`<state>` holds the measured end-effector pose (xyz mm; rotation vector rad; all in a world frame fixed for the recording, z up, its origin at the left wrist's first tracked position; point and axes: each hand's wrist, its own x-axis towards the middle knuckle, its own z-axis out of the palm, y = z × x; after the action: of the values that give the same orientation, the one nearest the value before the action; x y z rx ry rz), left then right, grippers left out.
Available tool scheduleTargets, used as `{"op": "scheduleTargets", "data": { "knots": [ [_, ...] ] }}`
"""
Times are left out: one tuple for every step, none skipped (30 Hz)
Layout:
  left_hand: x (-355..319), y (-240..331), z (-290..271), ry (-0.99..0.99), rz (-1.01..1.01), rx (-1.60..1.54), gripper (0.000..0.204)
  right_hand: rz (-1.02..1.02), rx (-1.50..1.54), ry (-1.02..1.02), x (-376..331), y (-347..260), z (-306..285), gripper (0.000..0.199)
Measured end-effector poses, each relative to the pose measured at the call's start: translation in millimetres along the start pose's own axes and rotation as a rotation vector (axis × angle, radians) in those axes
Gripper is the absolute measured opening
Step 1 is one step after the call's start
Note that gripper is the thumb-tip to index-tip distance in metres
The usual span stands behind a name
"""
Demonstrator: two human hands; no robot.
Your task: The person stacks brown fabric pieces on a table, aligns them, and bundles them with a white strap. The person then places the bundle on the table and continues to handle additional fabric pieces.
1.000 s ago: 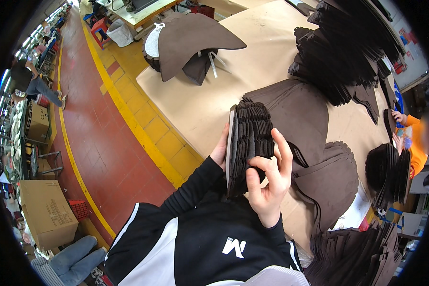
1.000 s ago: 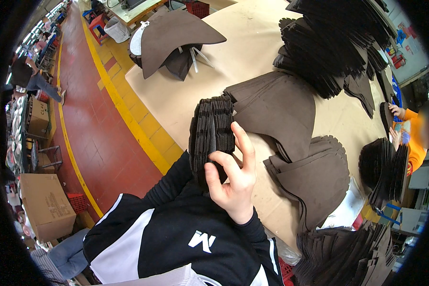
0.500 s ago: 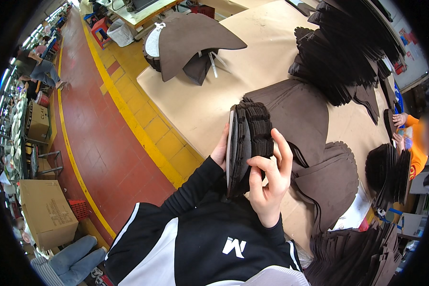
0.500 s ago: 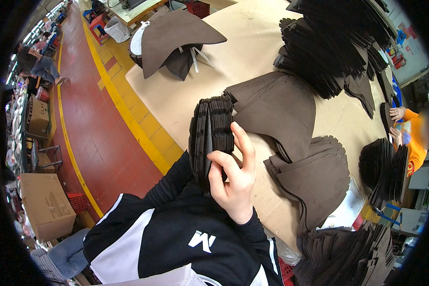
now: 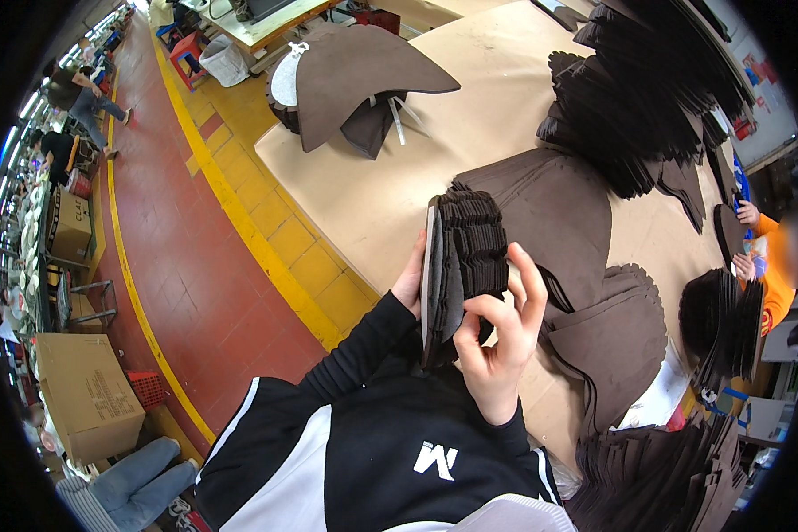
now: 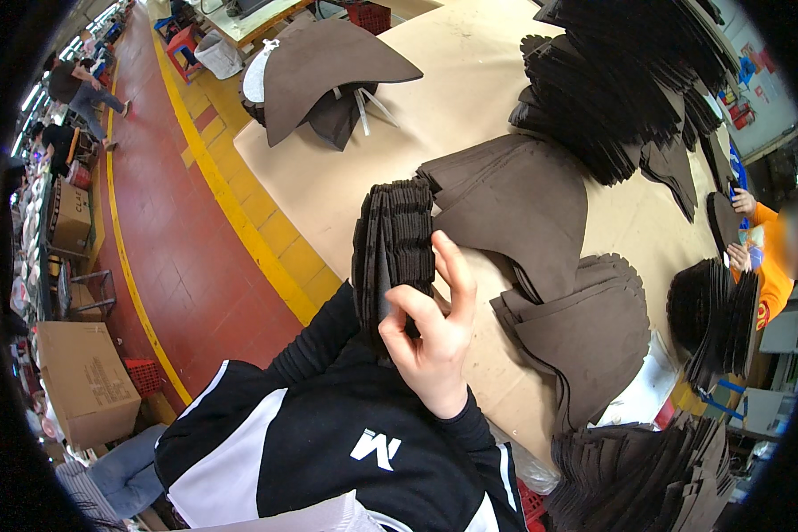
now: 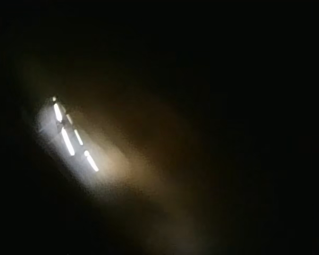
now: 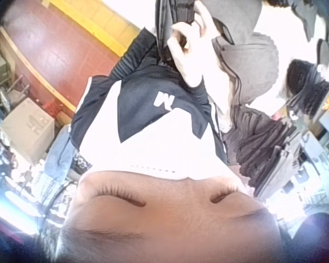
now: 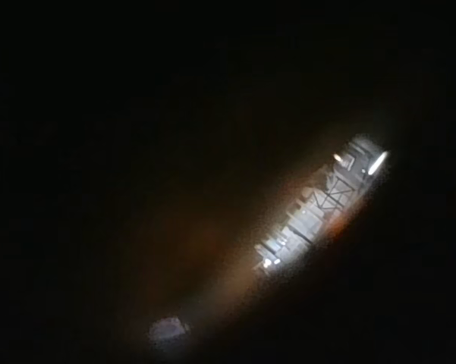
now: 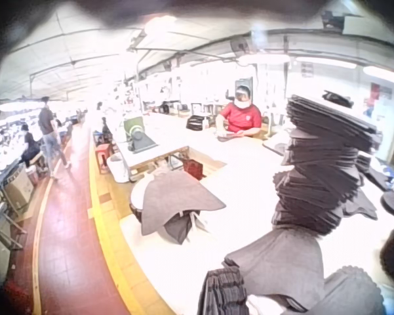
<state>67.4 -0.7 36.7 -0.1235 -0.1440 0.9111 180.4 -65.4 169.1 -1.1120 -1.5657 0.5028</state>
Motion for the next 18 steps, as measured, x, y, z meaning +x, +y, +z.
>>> {"op": "scheduleTargets", "data": {
  "knots": [
    [0,1,8,0.115,0.008,0.15,0.078,-0.034,-0.009,-0.021,2,0,-1,0.017],
    [0,2,15,0.232,-0.001,0.3,0.079,-0.068,-0.018,-0.043,5,2,-3,0.017],
    [1,2,12,0.104,-0.016,0.204,0.078,-0.078,-0.018,-0.043,5,2,-3,0.017],
    [2,2,7,-0.03,-0.025,0.11,0.078,-0.093,-0.015,-0.047,6,2,-2,0.017],
    [3,3,2,-0.165,-0.034,0.017,0.078,-0.101,-0.019,-0.048,6,2,-2,0.016],
    [3,6,-3,-0.083,-0.019,0.136,0.077,-0.109,-0.023,-0.049,5,2,-3,0.016],
    [3,9,-8,-0.002,0.0,0.255,0.077,-0.086,-0.013,-0.042,5,0,-2,0.016],
    [3,10,-12,0.059,0.025,0.336,0.076,-0.064,-0.002,-0.036,4,-1,-2,0.016],
    [3,11,-15,0.122,0.047,0.42,0.076,-0.056,-0.019,-0.035,2,-1,-2,0.016],
    [3,13,-17,0.185,0.07,0.503,0.076,-0.054,-0.034,-0.041,2,2,-2,0.017],
    [3,14,-21,0.241,0.087,0.531,0.076,-0.053,-0.047,-0.048,1,4,-1,0.017],
    [0,14,-28,0.137,0.048,0.415,0.077,-0.006,-0.027,-0.031,-2,3,2,0.019],
    [0,13,-25,0.125,0.054,0.35,0.076,0.009,0.089,0.009,-5,6,7,0.022],
    [-3,8,-22,0.239,0.052,0.365,0.075,-0.071,0.032,0.028,-6,6,7,0.024],
    [-6,5,-20,0.347,0.065,0.385,0.073,-0.166,-0.009,0.051,-7,6,9,0.027],
    [-5,2,-23,0.477,0.121,0.523,0.073,-0.176,-0.127,-0.001,-8,1,7,0.031],
    [-2,2,-29,0.622,0.191,0.657,0.073,-0.195,-0.236,-0.039,-8,-3,1,0.035],
    [-1,1,-25,0.614,0.176,0.628,0.069,-0.222,-0.286,-0.08,-8,-5,-2,0.038]
  ]
}}
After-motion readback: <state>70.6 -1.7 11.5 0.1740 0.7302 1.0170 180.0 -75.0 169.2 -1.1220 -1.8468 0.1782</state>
